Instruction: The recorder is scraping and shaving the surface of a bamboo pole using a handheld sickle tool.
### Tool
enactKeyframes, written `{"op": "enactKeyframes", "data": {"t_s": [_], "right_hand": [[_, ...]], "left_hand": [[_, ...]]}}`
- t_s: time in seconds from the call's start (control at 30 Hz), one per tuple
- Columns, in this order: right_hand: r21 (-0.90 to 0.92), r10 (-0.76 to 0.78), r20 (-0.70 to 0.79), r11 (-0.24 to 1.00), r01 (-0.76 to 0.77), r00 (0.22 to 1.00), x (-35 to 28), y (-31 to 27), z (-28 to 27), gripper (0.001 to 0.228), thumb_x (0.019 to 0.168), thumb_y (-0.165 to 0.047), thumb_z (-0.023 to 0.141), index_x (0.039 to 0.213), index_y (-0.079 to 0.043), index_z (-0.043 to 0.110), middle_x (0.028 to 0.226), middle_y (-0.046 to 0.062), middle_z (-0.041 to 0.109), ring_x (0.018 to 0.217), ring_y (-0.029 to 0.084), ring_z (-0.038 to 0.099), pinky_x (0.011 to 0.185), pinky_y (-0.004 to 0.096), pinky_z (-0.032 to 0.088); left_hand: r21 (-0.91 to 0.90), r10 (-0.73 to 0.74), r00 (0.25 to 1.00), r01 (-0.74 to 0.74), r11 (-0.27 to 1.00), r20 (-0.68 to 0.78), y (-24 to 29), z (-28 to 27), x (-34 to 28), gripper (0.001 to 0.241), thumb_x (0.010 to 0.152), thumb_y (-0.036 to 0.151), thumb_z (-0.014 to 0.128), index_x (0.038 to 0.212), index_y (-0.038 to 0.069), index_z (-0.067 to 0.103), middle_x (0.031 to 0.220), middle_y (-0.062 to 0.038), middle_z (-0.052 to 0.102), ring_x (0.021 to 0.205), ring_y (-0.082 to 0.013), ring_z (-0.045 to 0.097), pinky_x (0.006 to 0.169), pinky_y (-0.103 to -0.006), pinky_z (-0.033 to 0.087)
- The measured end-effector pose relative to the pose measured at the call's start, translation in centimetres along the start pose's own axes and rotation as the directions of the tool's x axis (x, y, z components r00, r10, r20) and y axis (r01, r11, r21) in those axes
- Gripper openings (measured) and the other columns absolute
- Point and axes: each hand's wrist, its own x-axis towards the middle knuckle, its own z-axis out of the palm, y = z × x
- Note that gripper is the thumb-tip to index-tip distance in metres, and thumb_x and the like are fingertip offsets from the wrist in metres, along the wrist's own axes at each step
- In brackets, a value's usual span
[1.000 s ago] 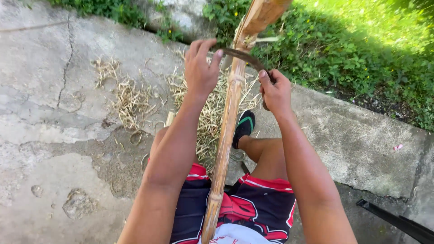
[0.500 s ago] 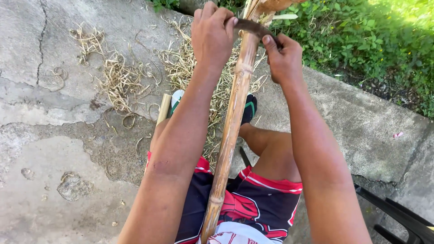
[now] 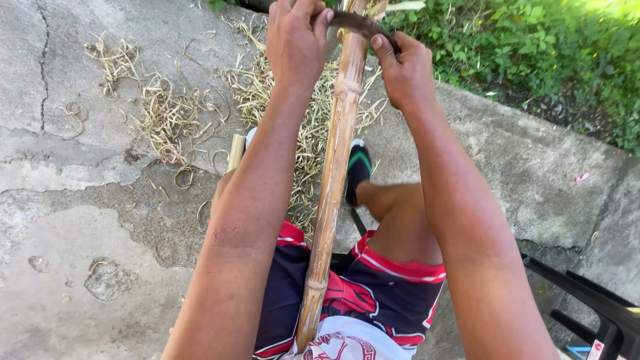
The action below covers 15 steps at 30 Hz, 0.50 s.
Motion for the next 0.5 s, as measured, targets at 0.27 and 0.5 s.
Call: {"op": "enactKeyframes", "data": {"t_s": [0.27, 0.5], "right_hand": [[0.068, -0.126, -0.100, 0.989, 0.133, 0.987, 0.2, 0.2, -0.2, 0.031, 0.104, -0.028, 0.069, 0.090, -0.001, 0.062, 0.066, 0.007, 0.057, 0.055, 0.017, 0.049, 0.051, 0.039, 0.038], [-0.052, -0.283, -0.236, 0.959, 0.279, 0.930, 0.4, 2.1, 1.5, 0.036, 0.105, -0.025, 0.072, 0.084, 0.000, 0.056, 0.071, 0.015, 0.058, 0.060, 0.030, 0.053, 0.057, 0.043, 0.040]], "left_hand": [[0.017, -0.008, 1.000, 0.008, 1.000, 0.010, 0.6, 0.1, 0.0, 0.016, 0.090, 0.025, 0.079, 0.090, 0.012, 0.069, 0.096, -0.005, 0.056, 0.092, -0.0263, 0.057, 0.079, -0.0433, 0.046], [0.023, 0.066, 0.998, -0.066, 0.998, -0.005, 0.8, -0.4, -0.1, 0.012, 0.092, 0.022, 0.077, 0.092, 0.013, 0.069, 0.097, -0.004, 0.057, 0.091, -0.0263, 0.056, 0.080, -0.0419, 0.046]]}}
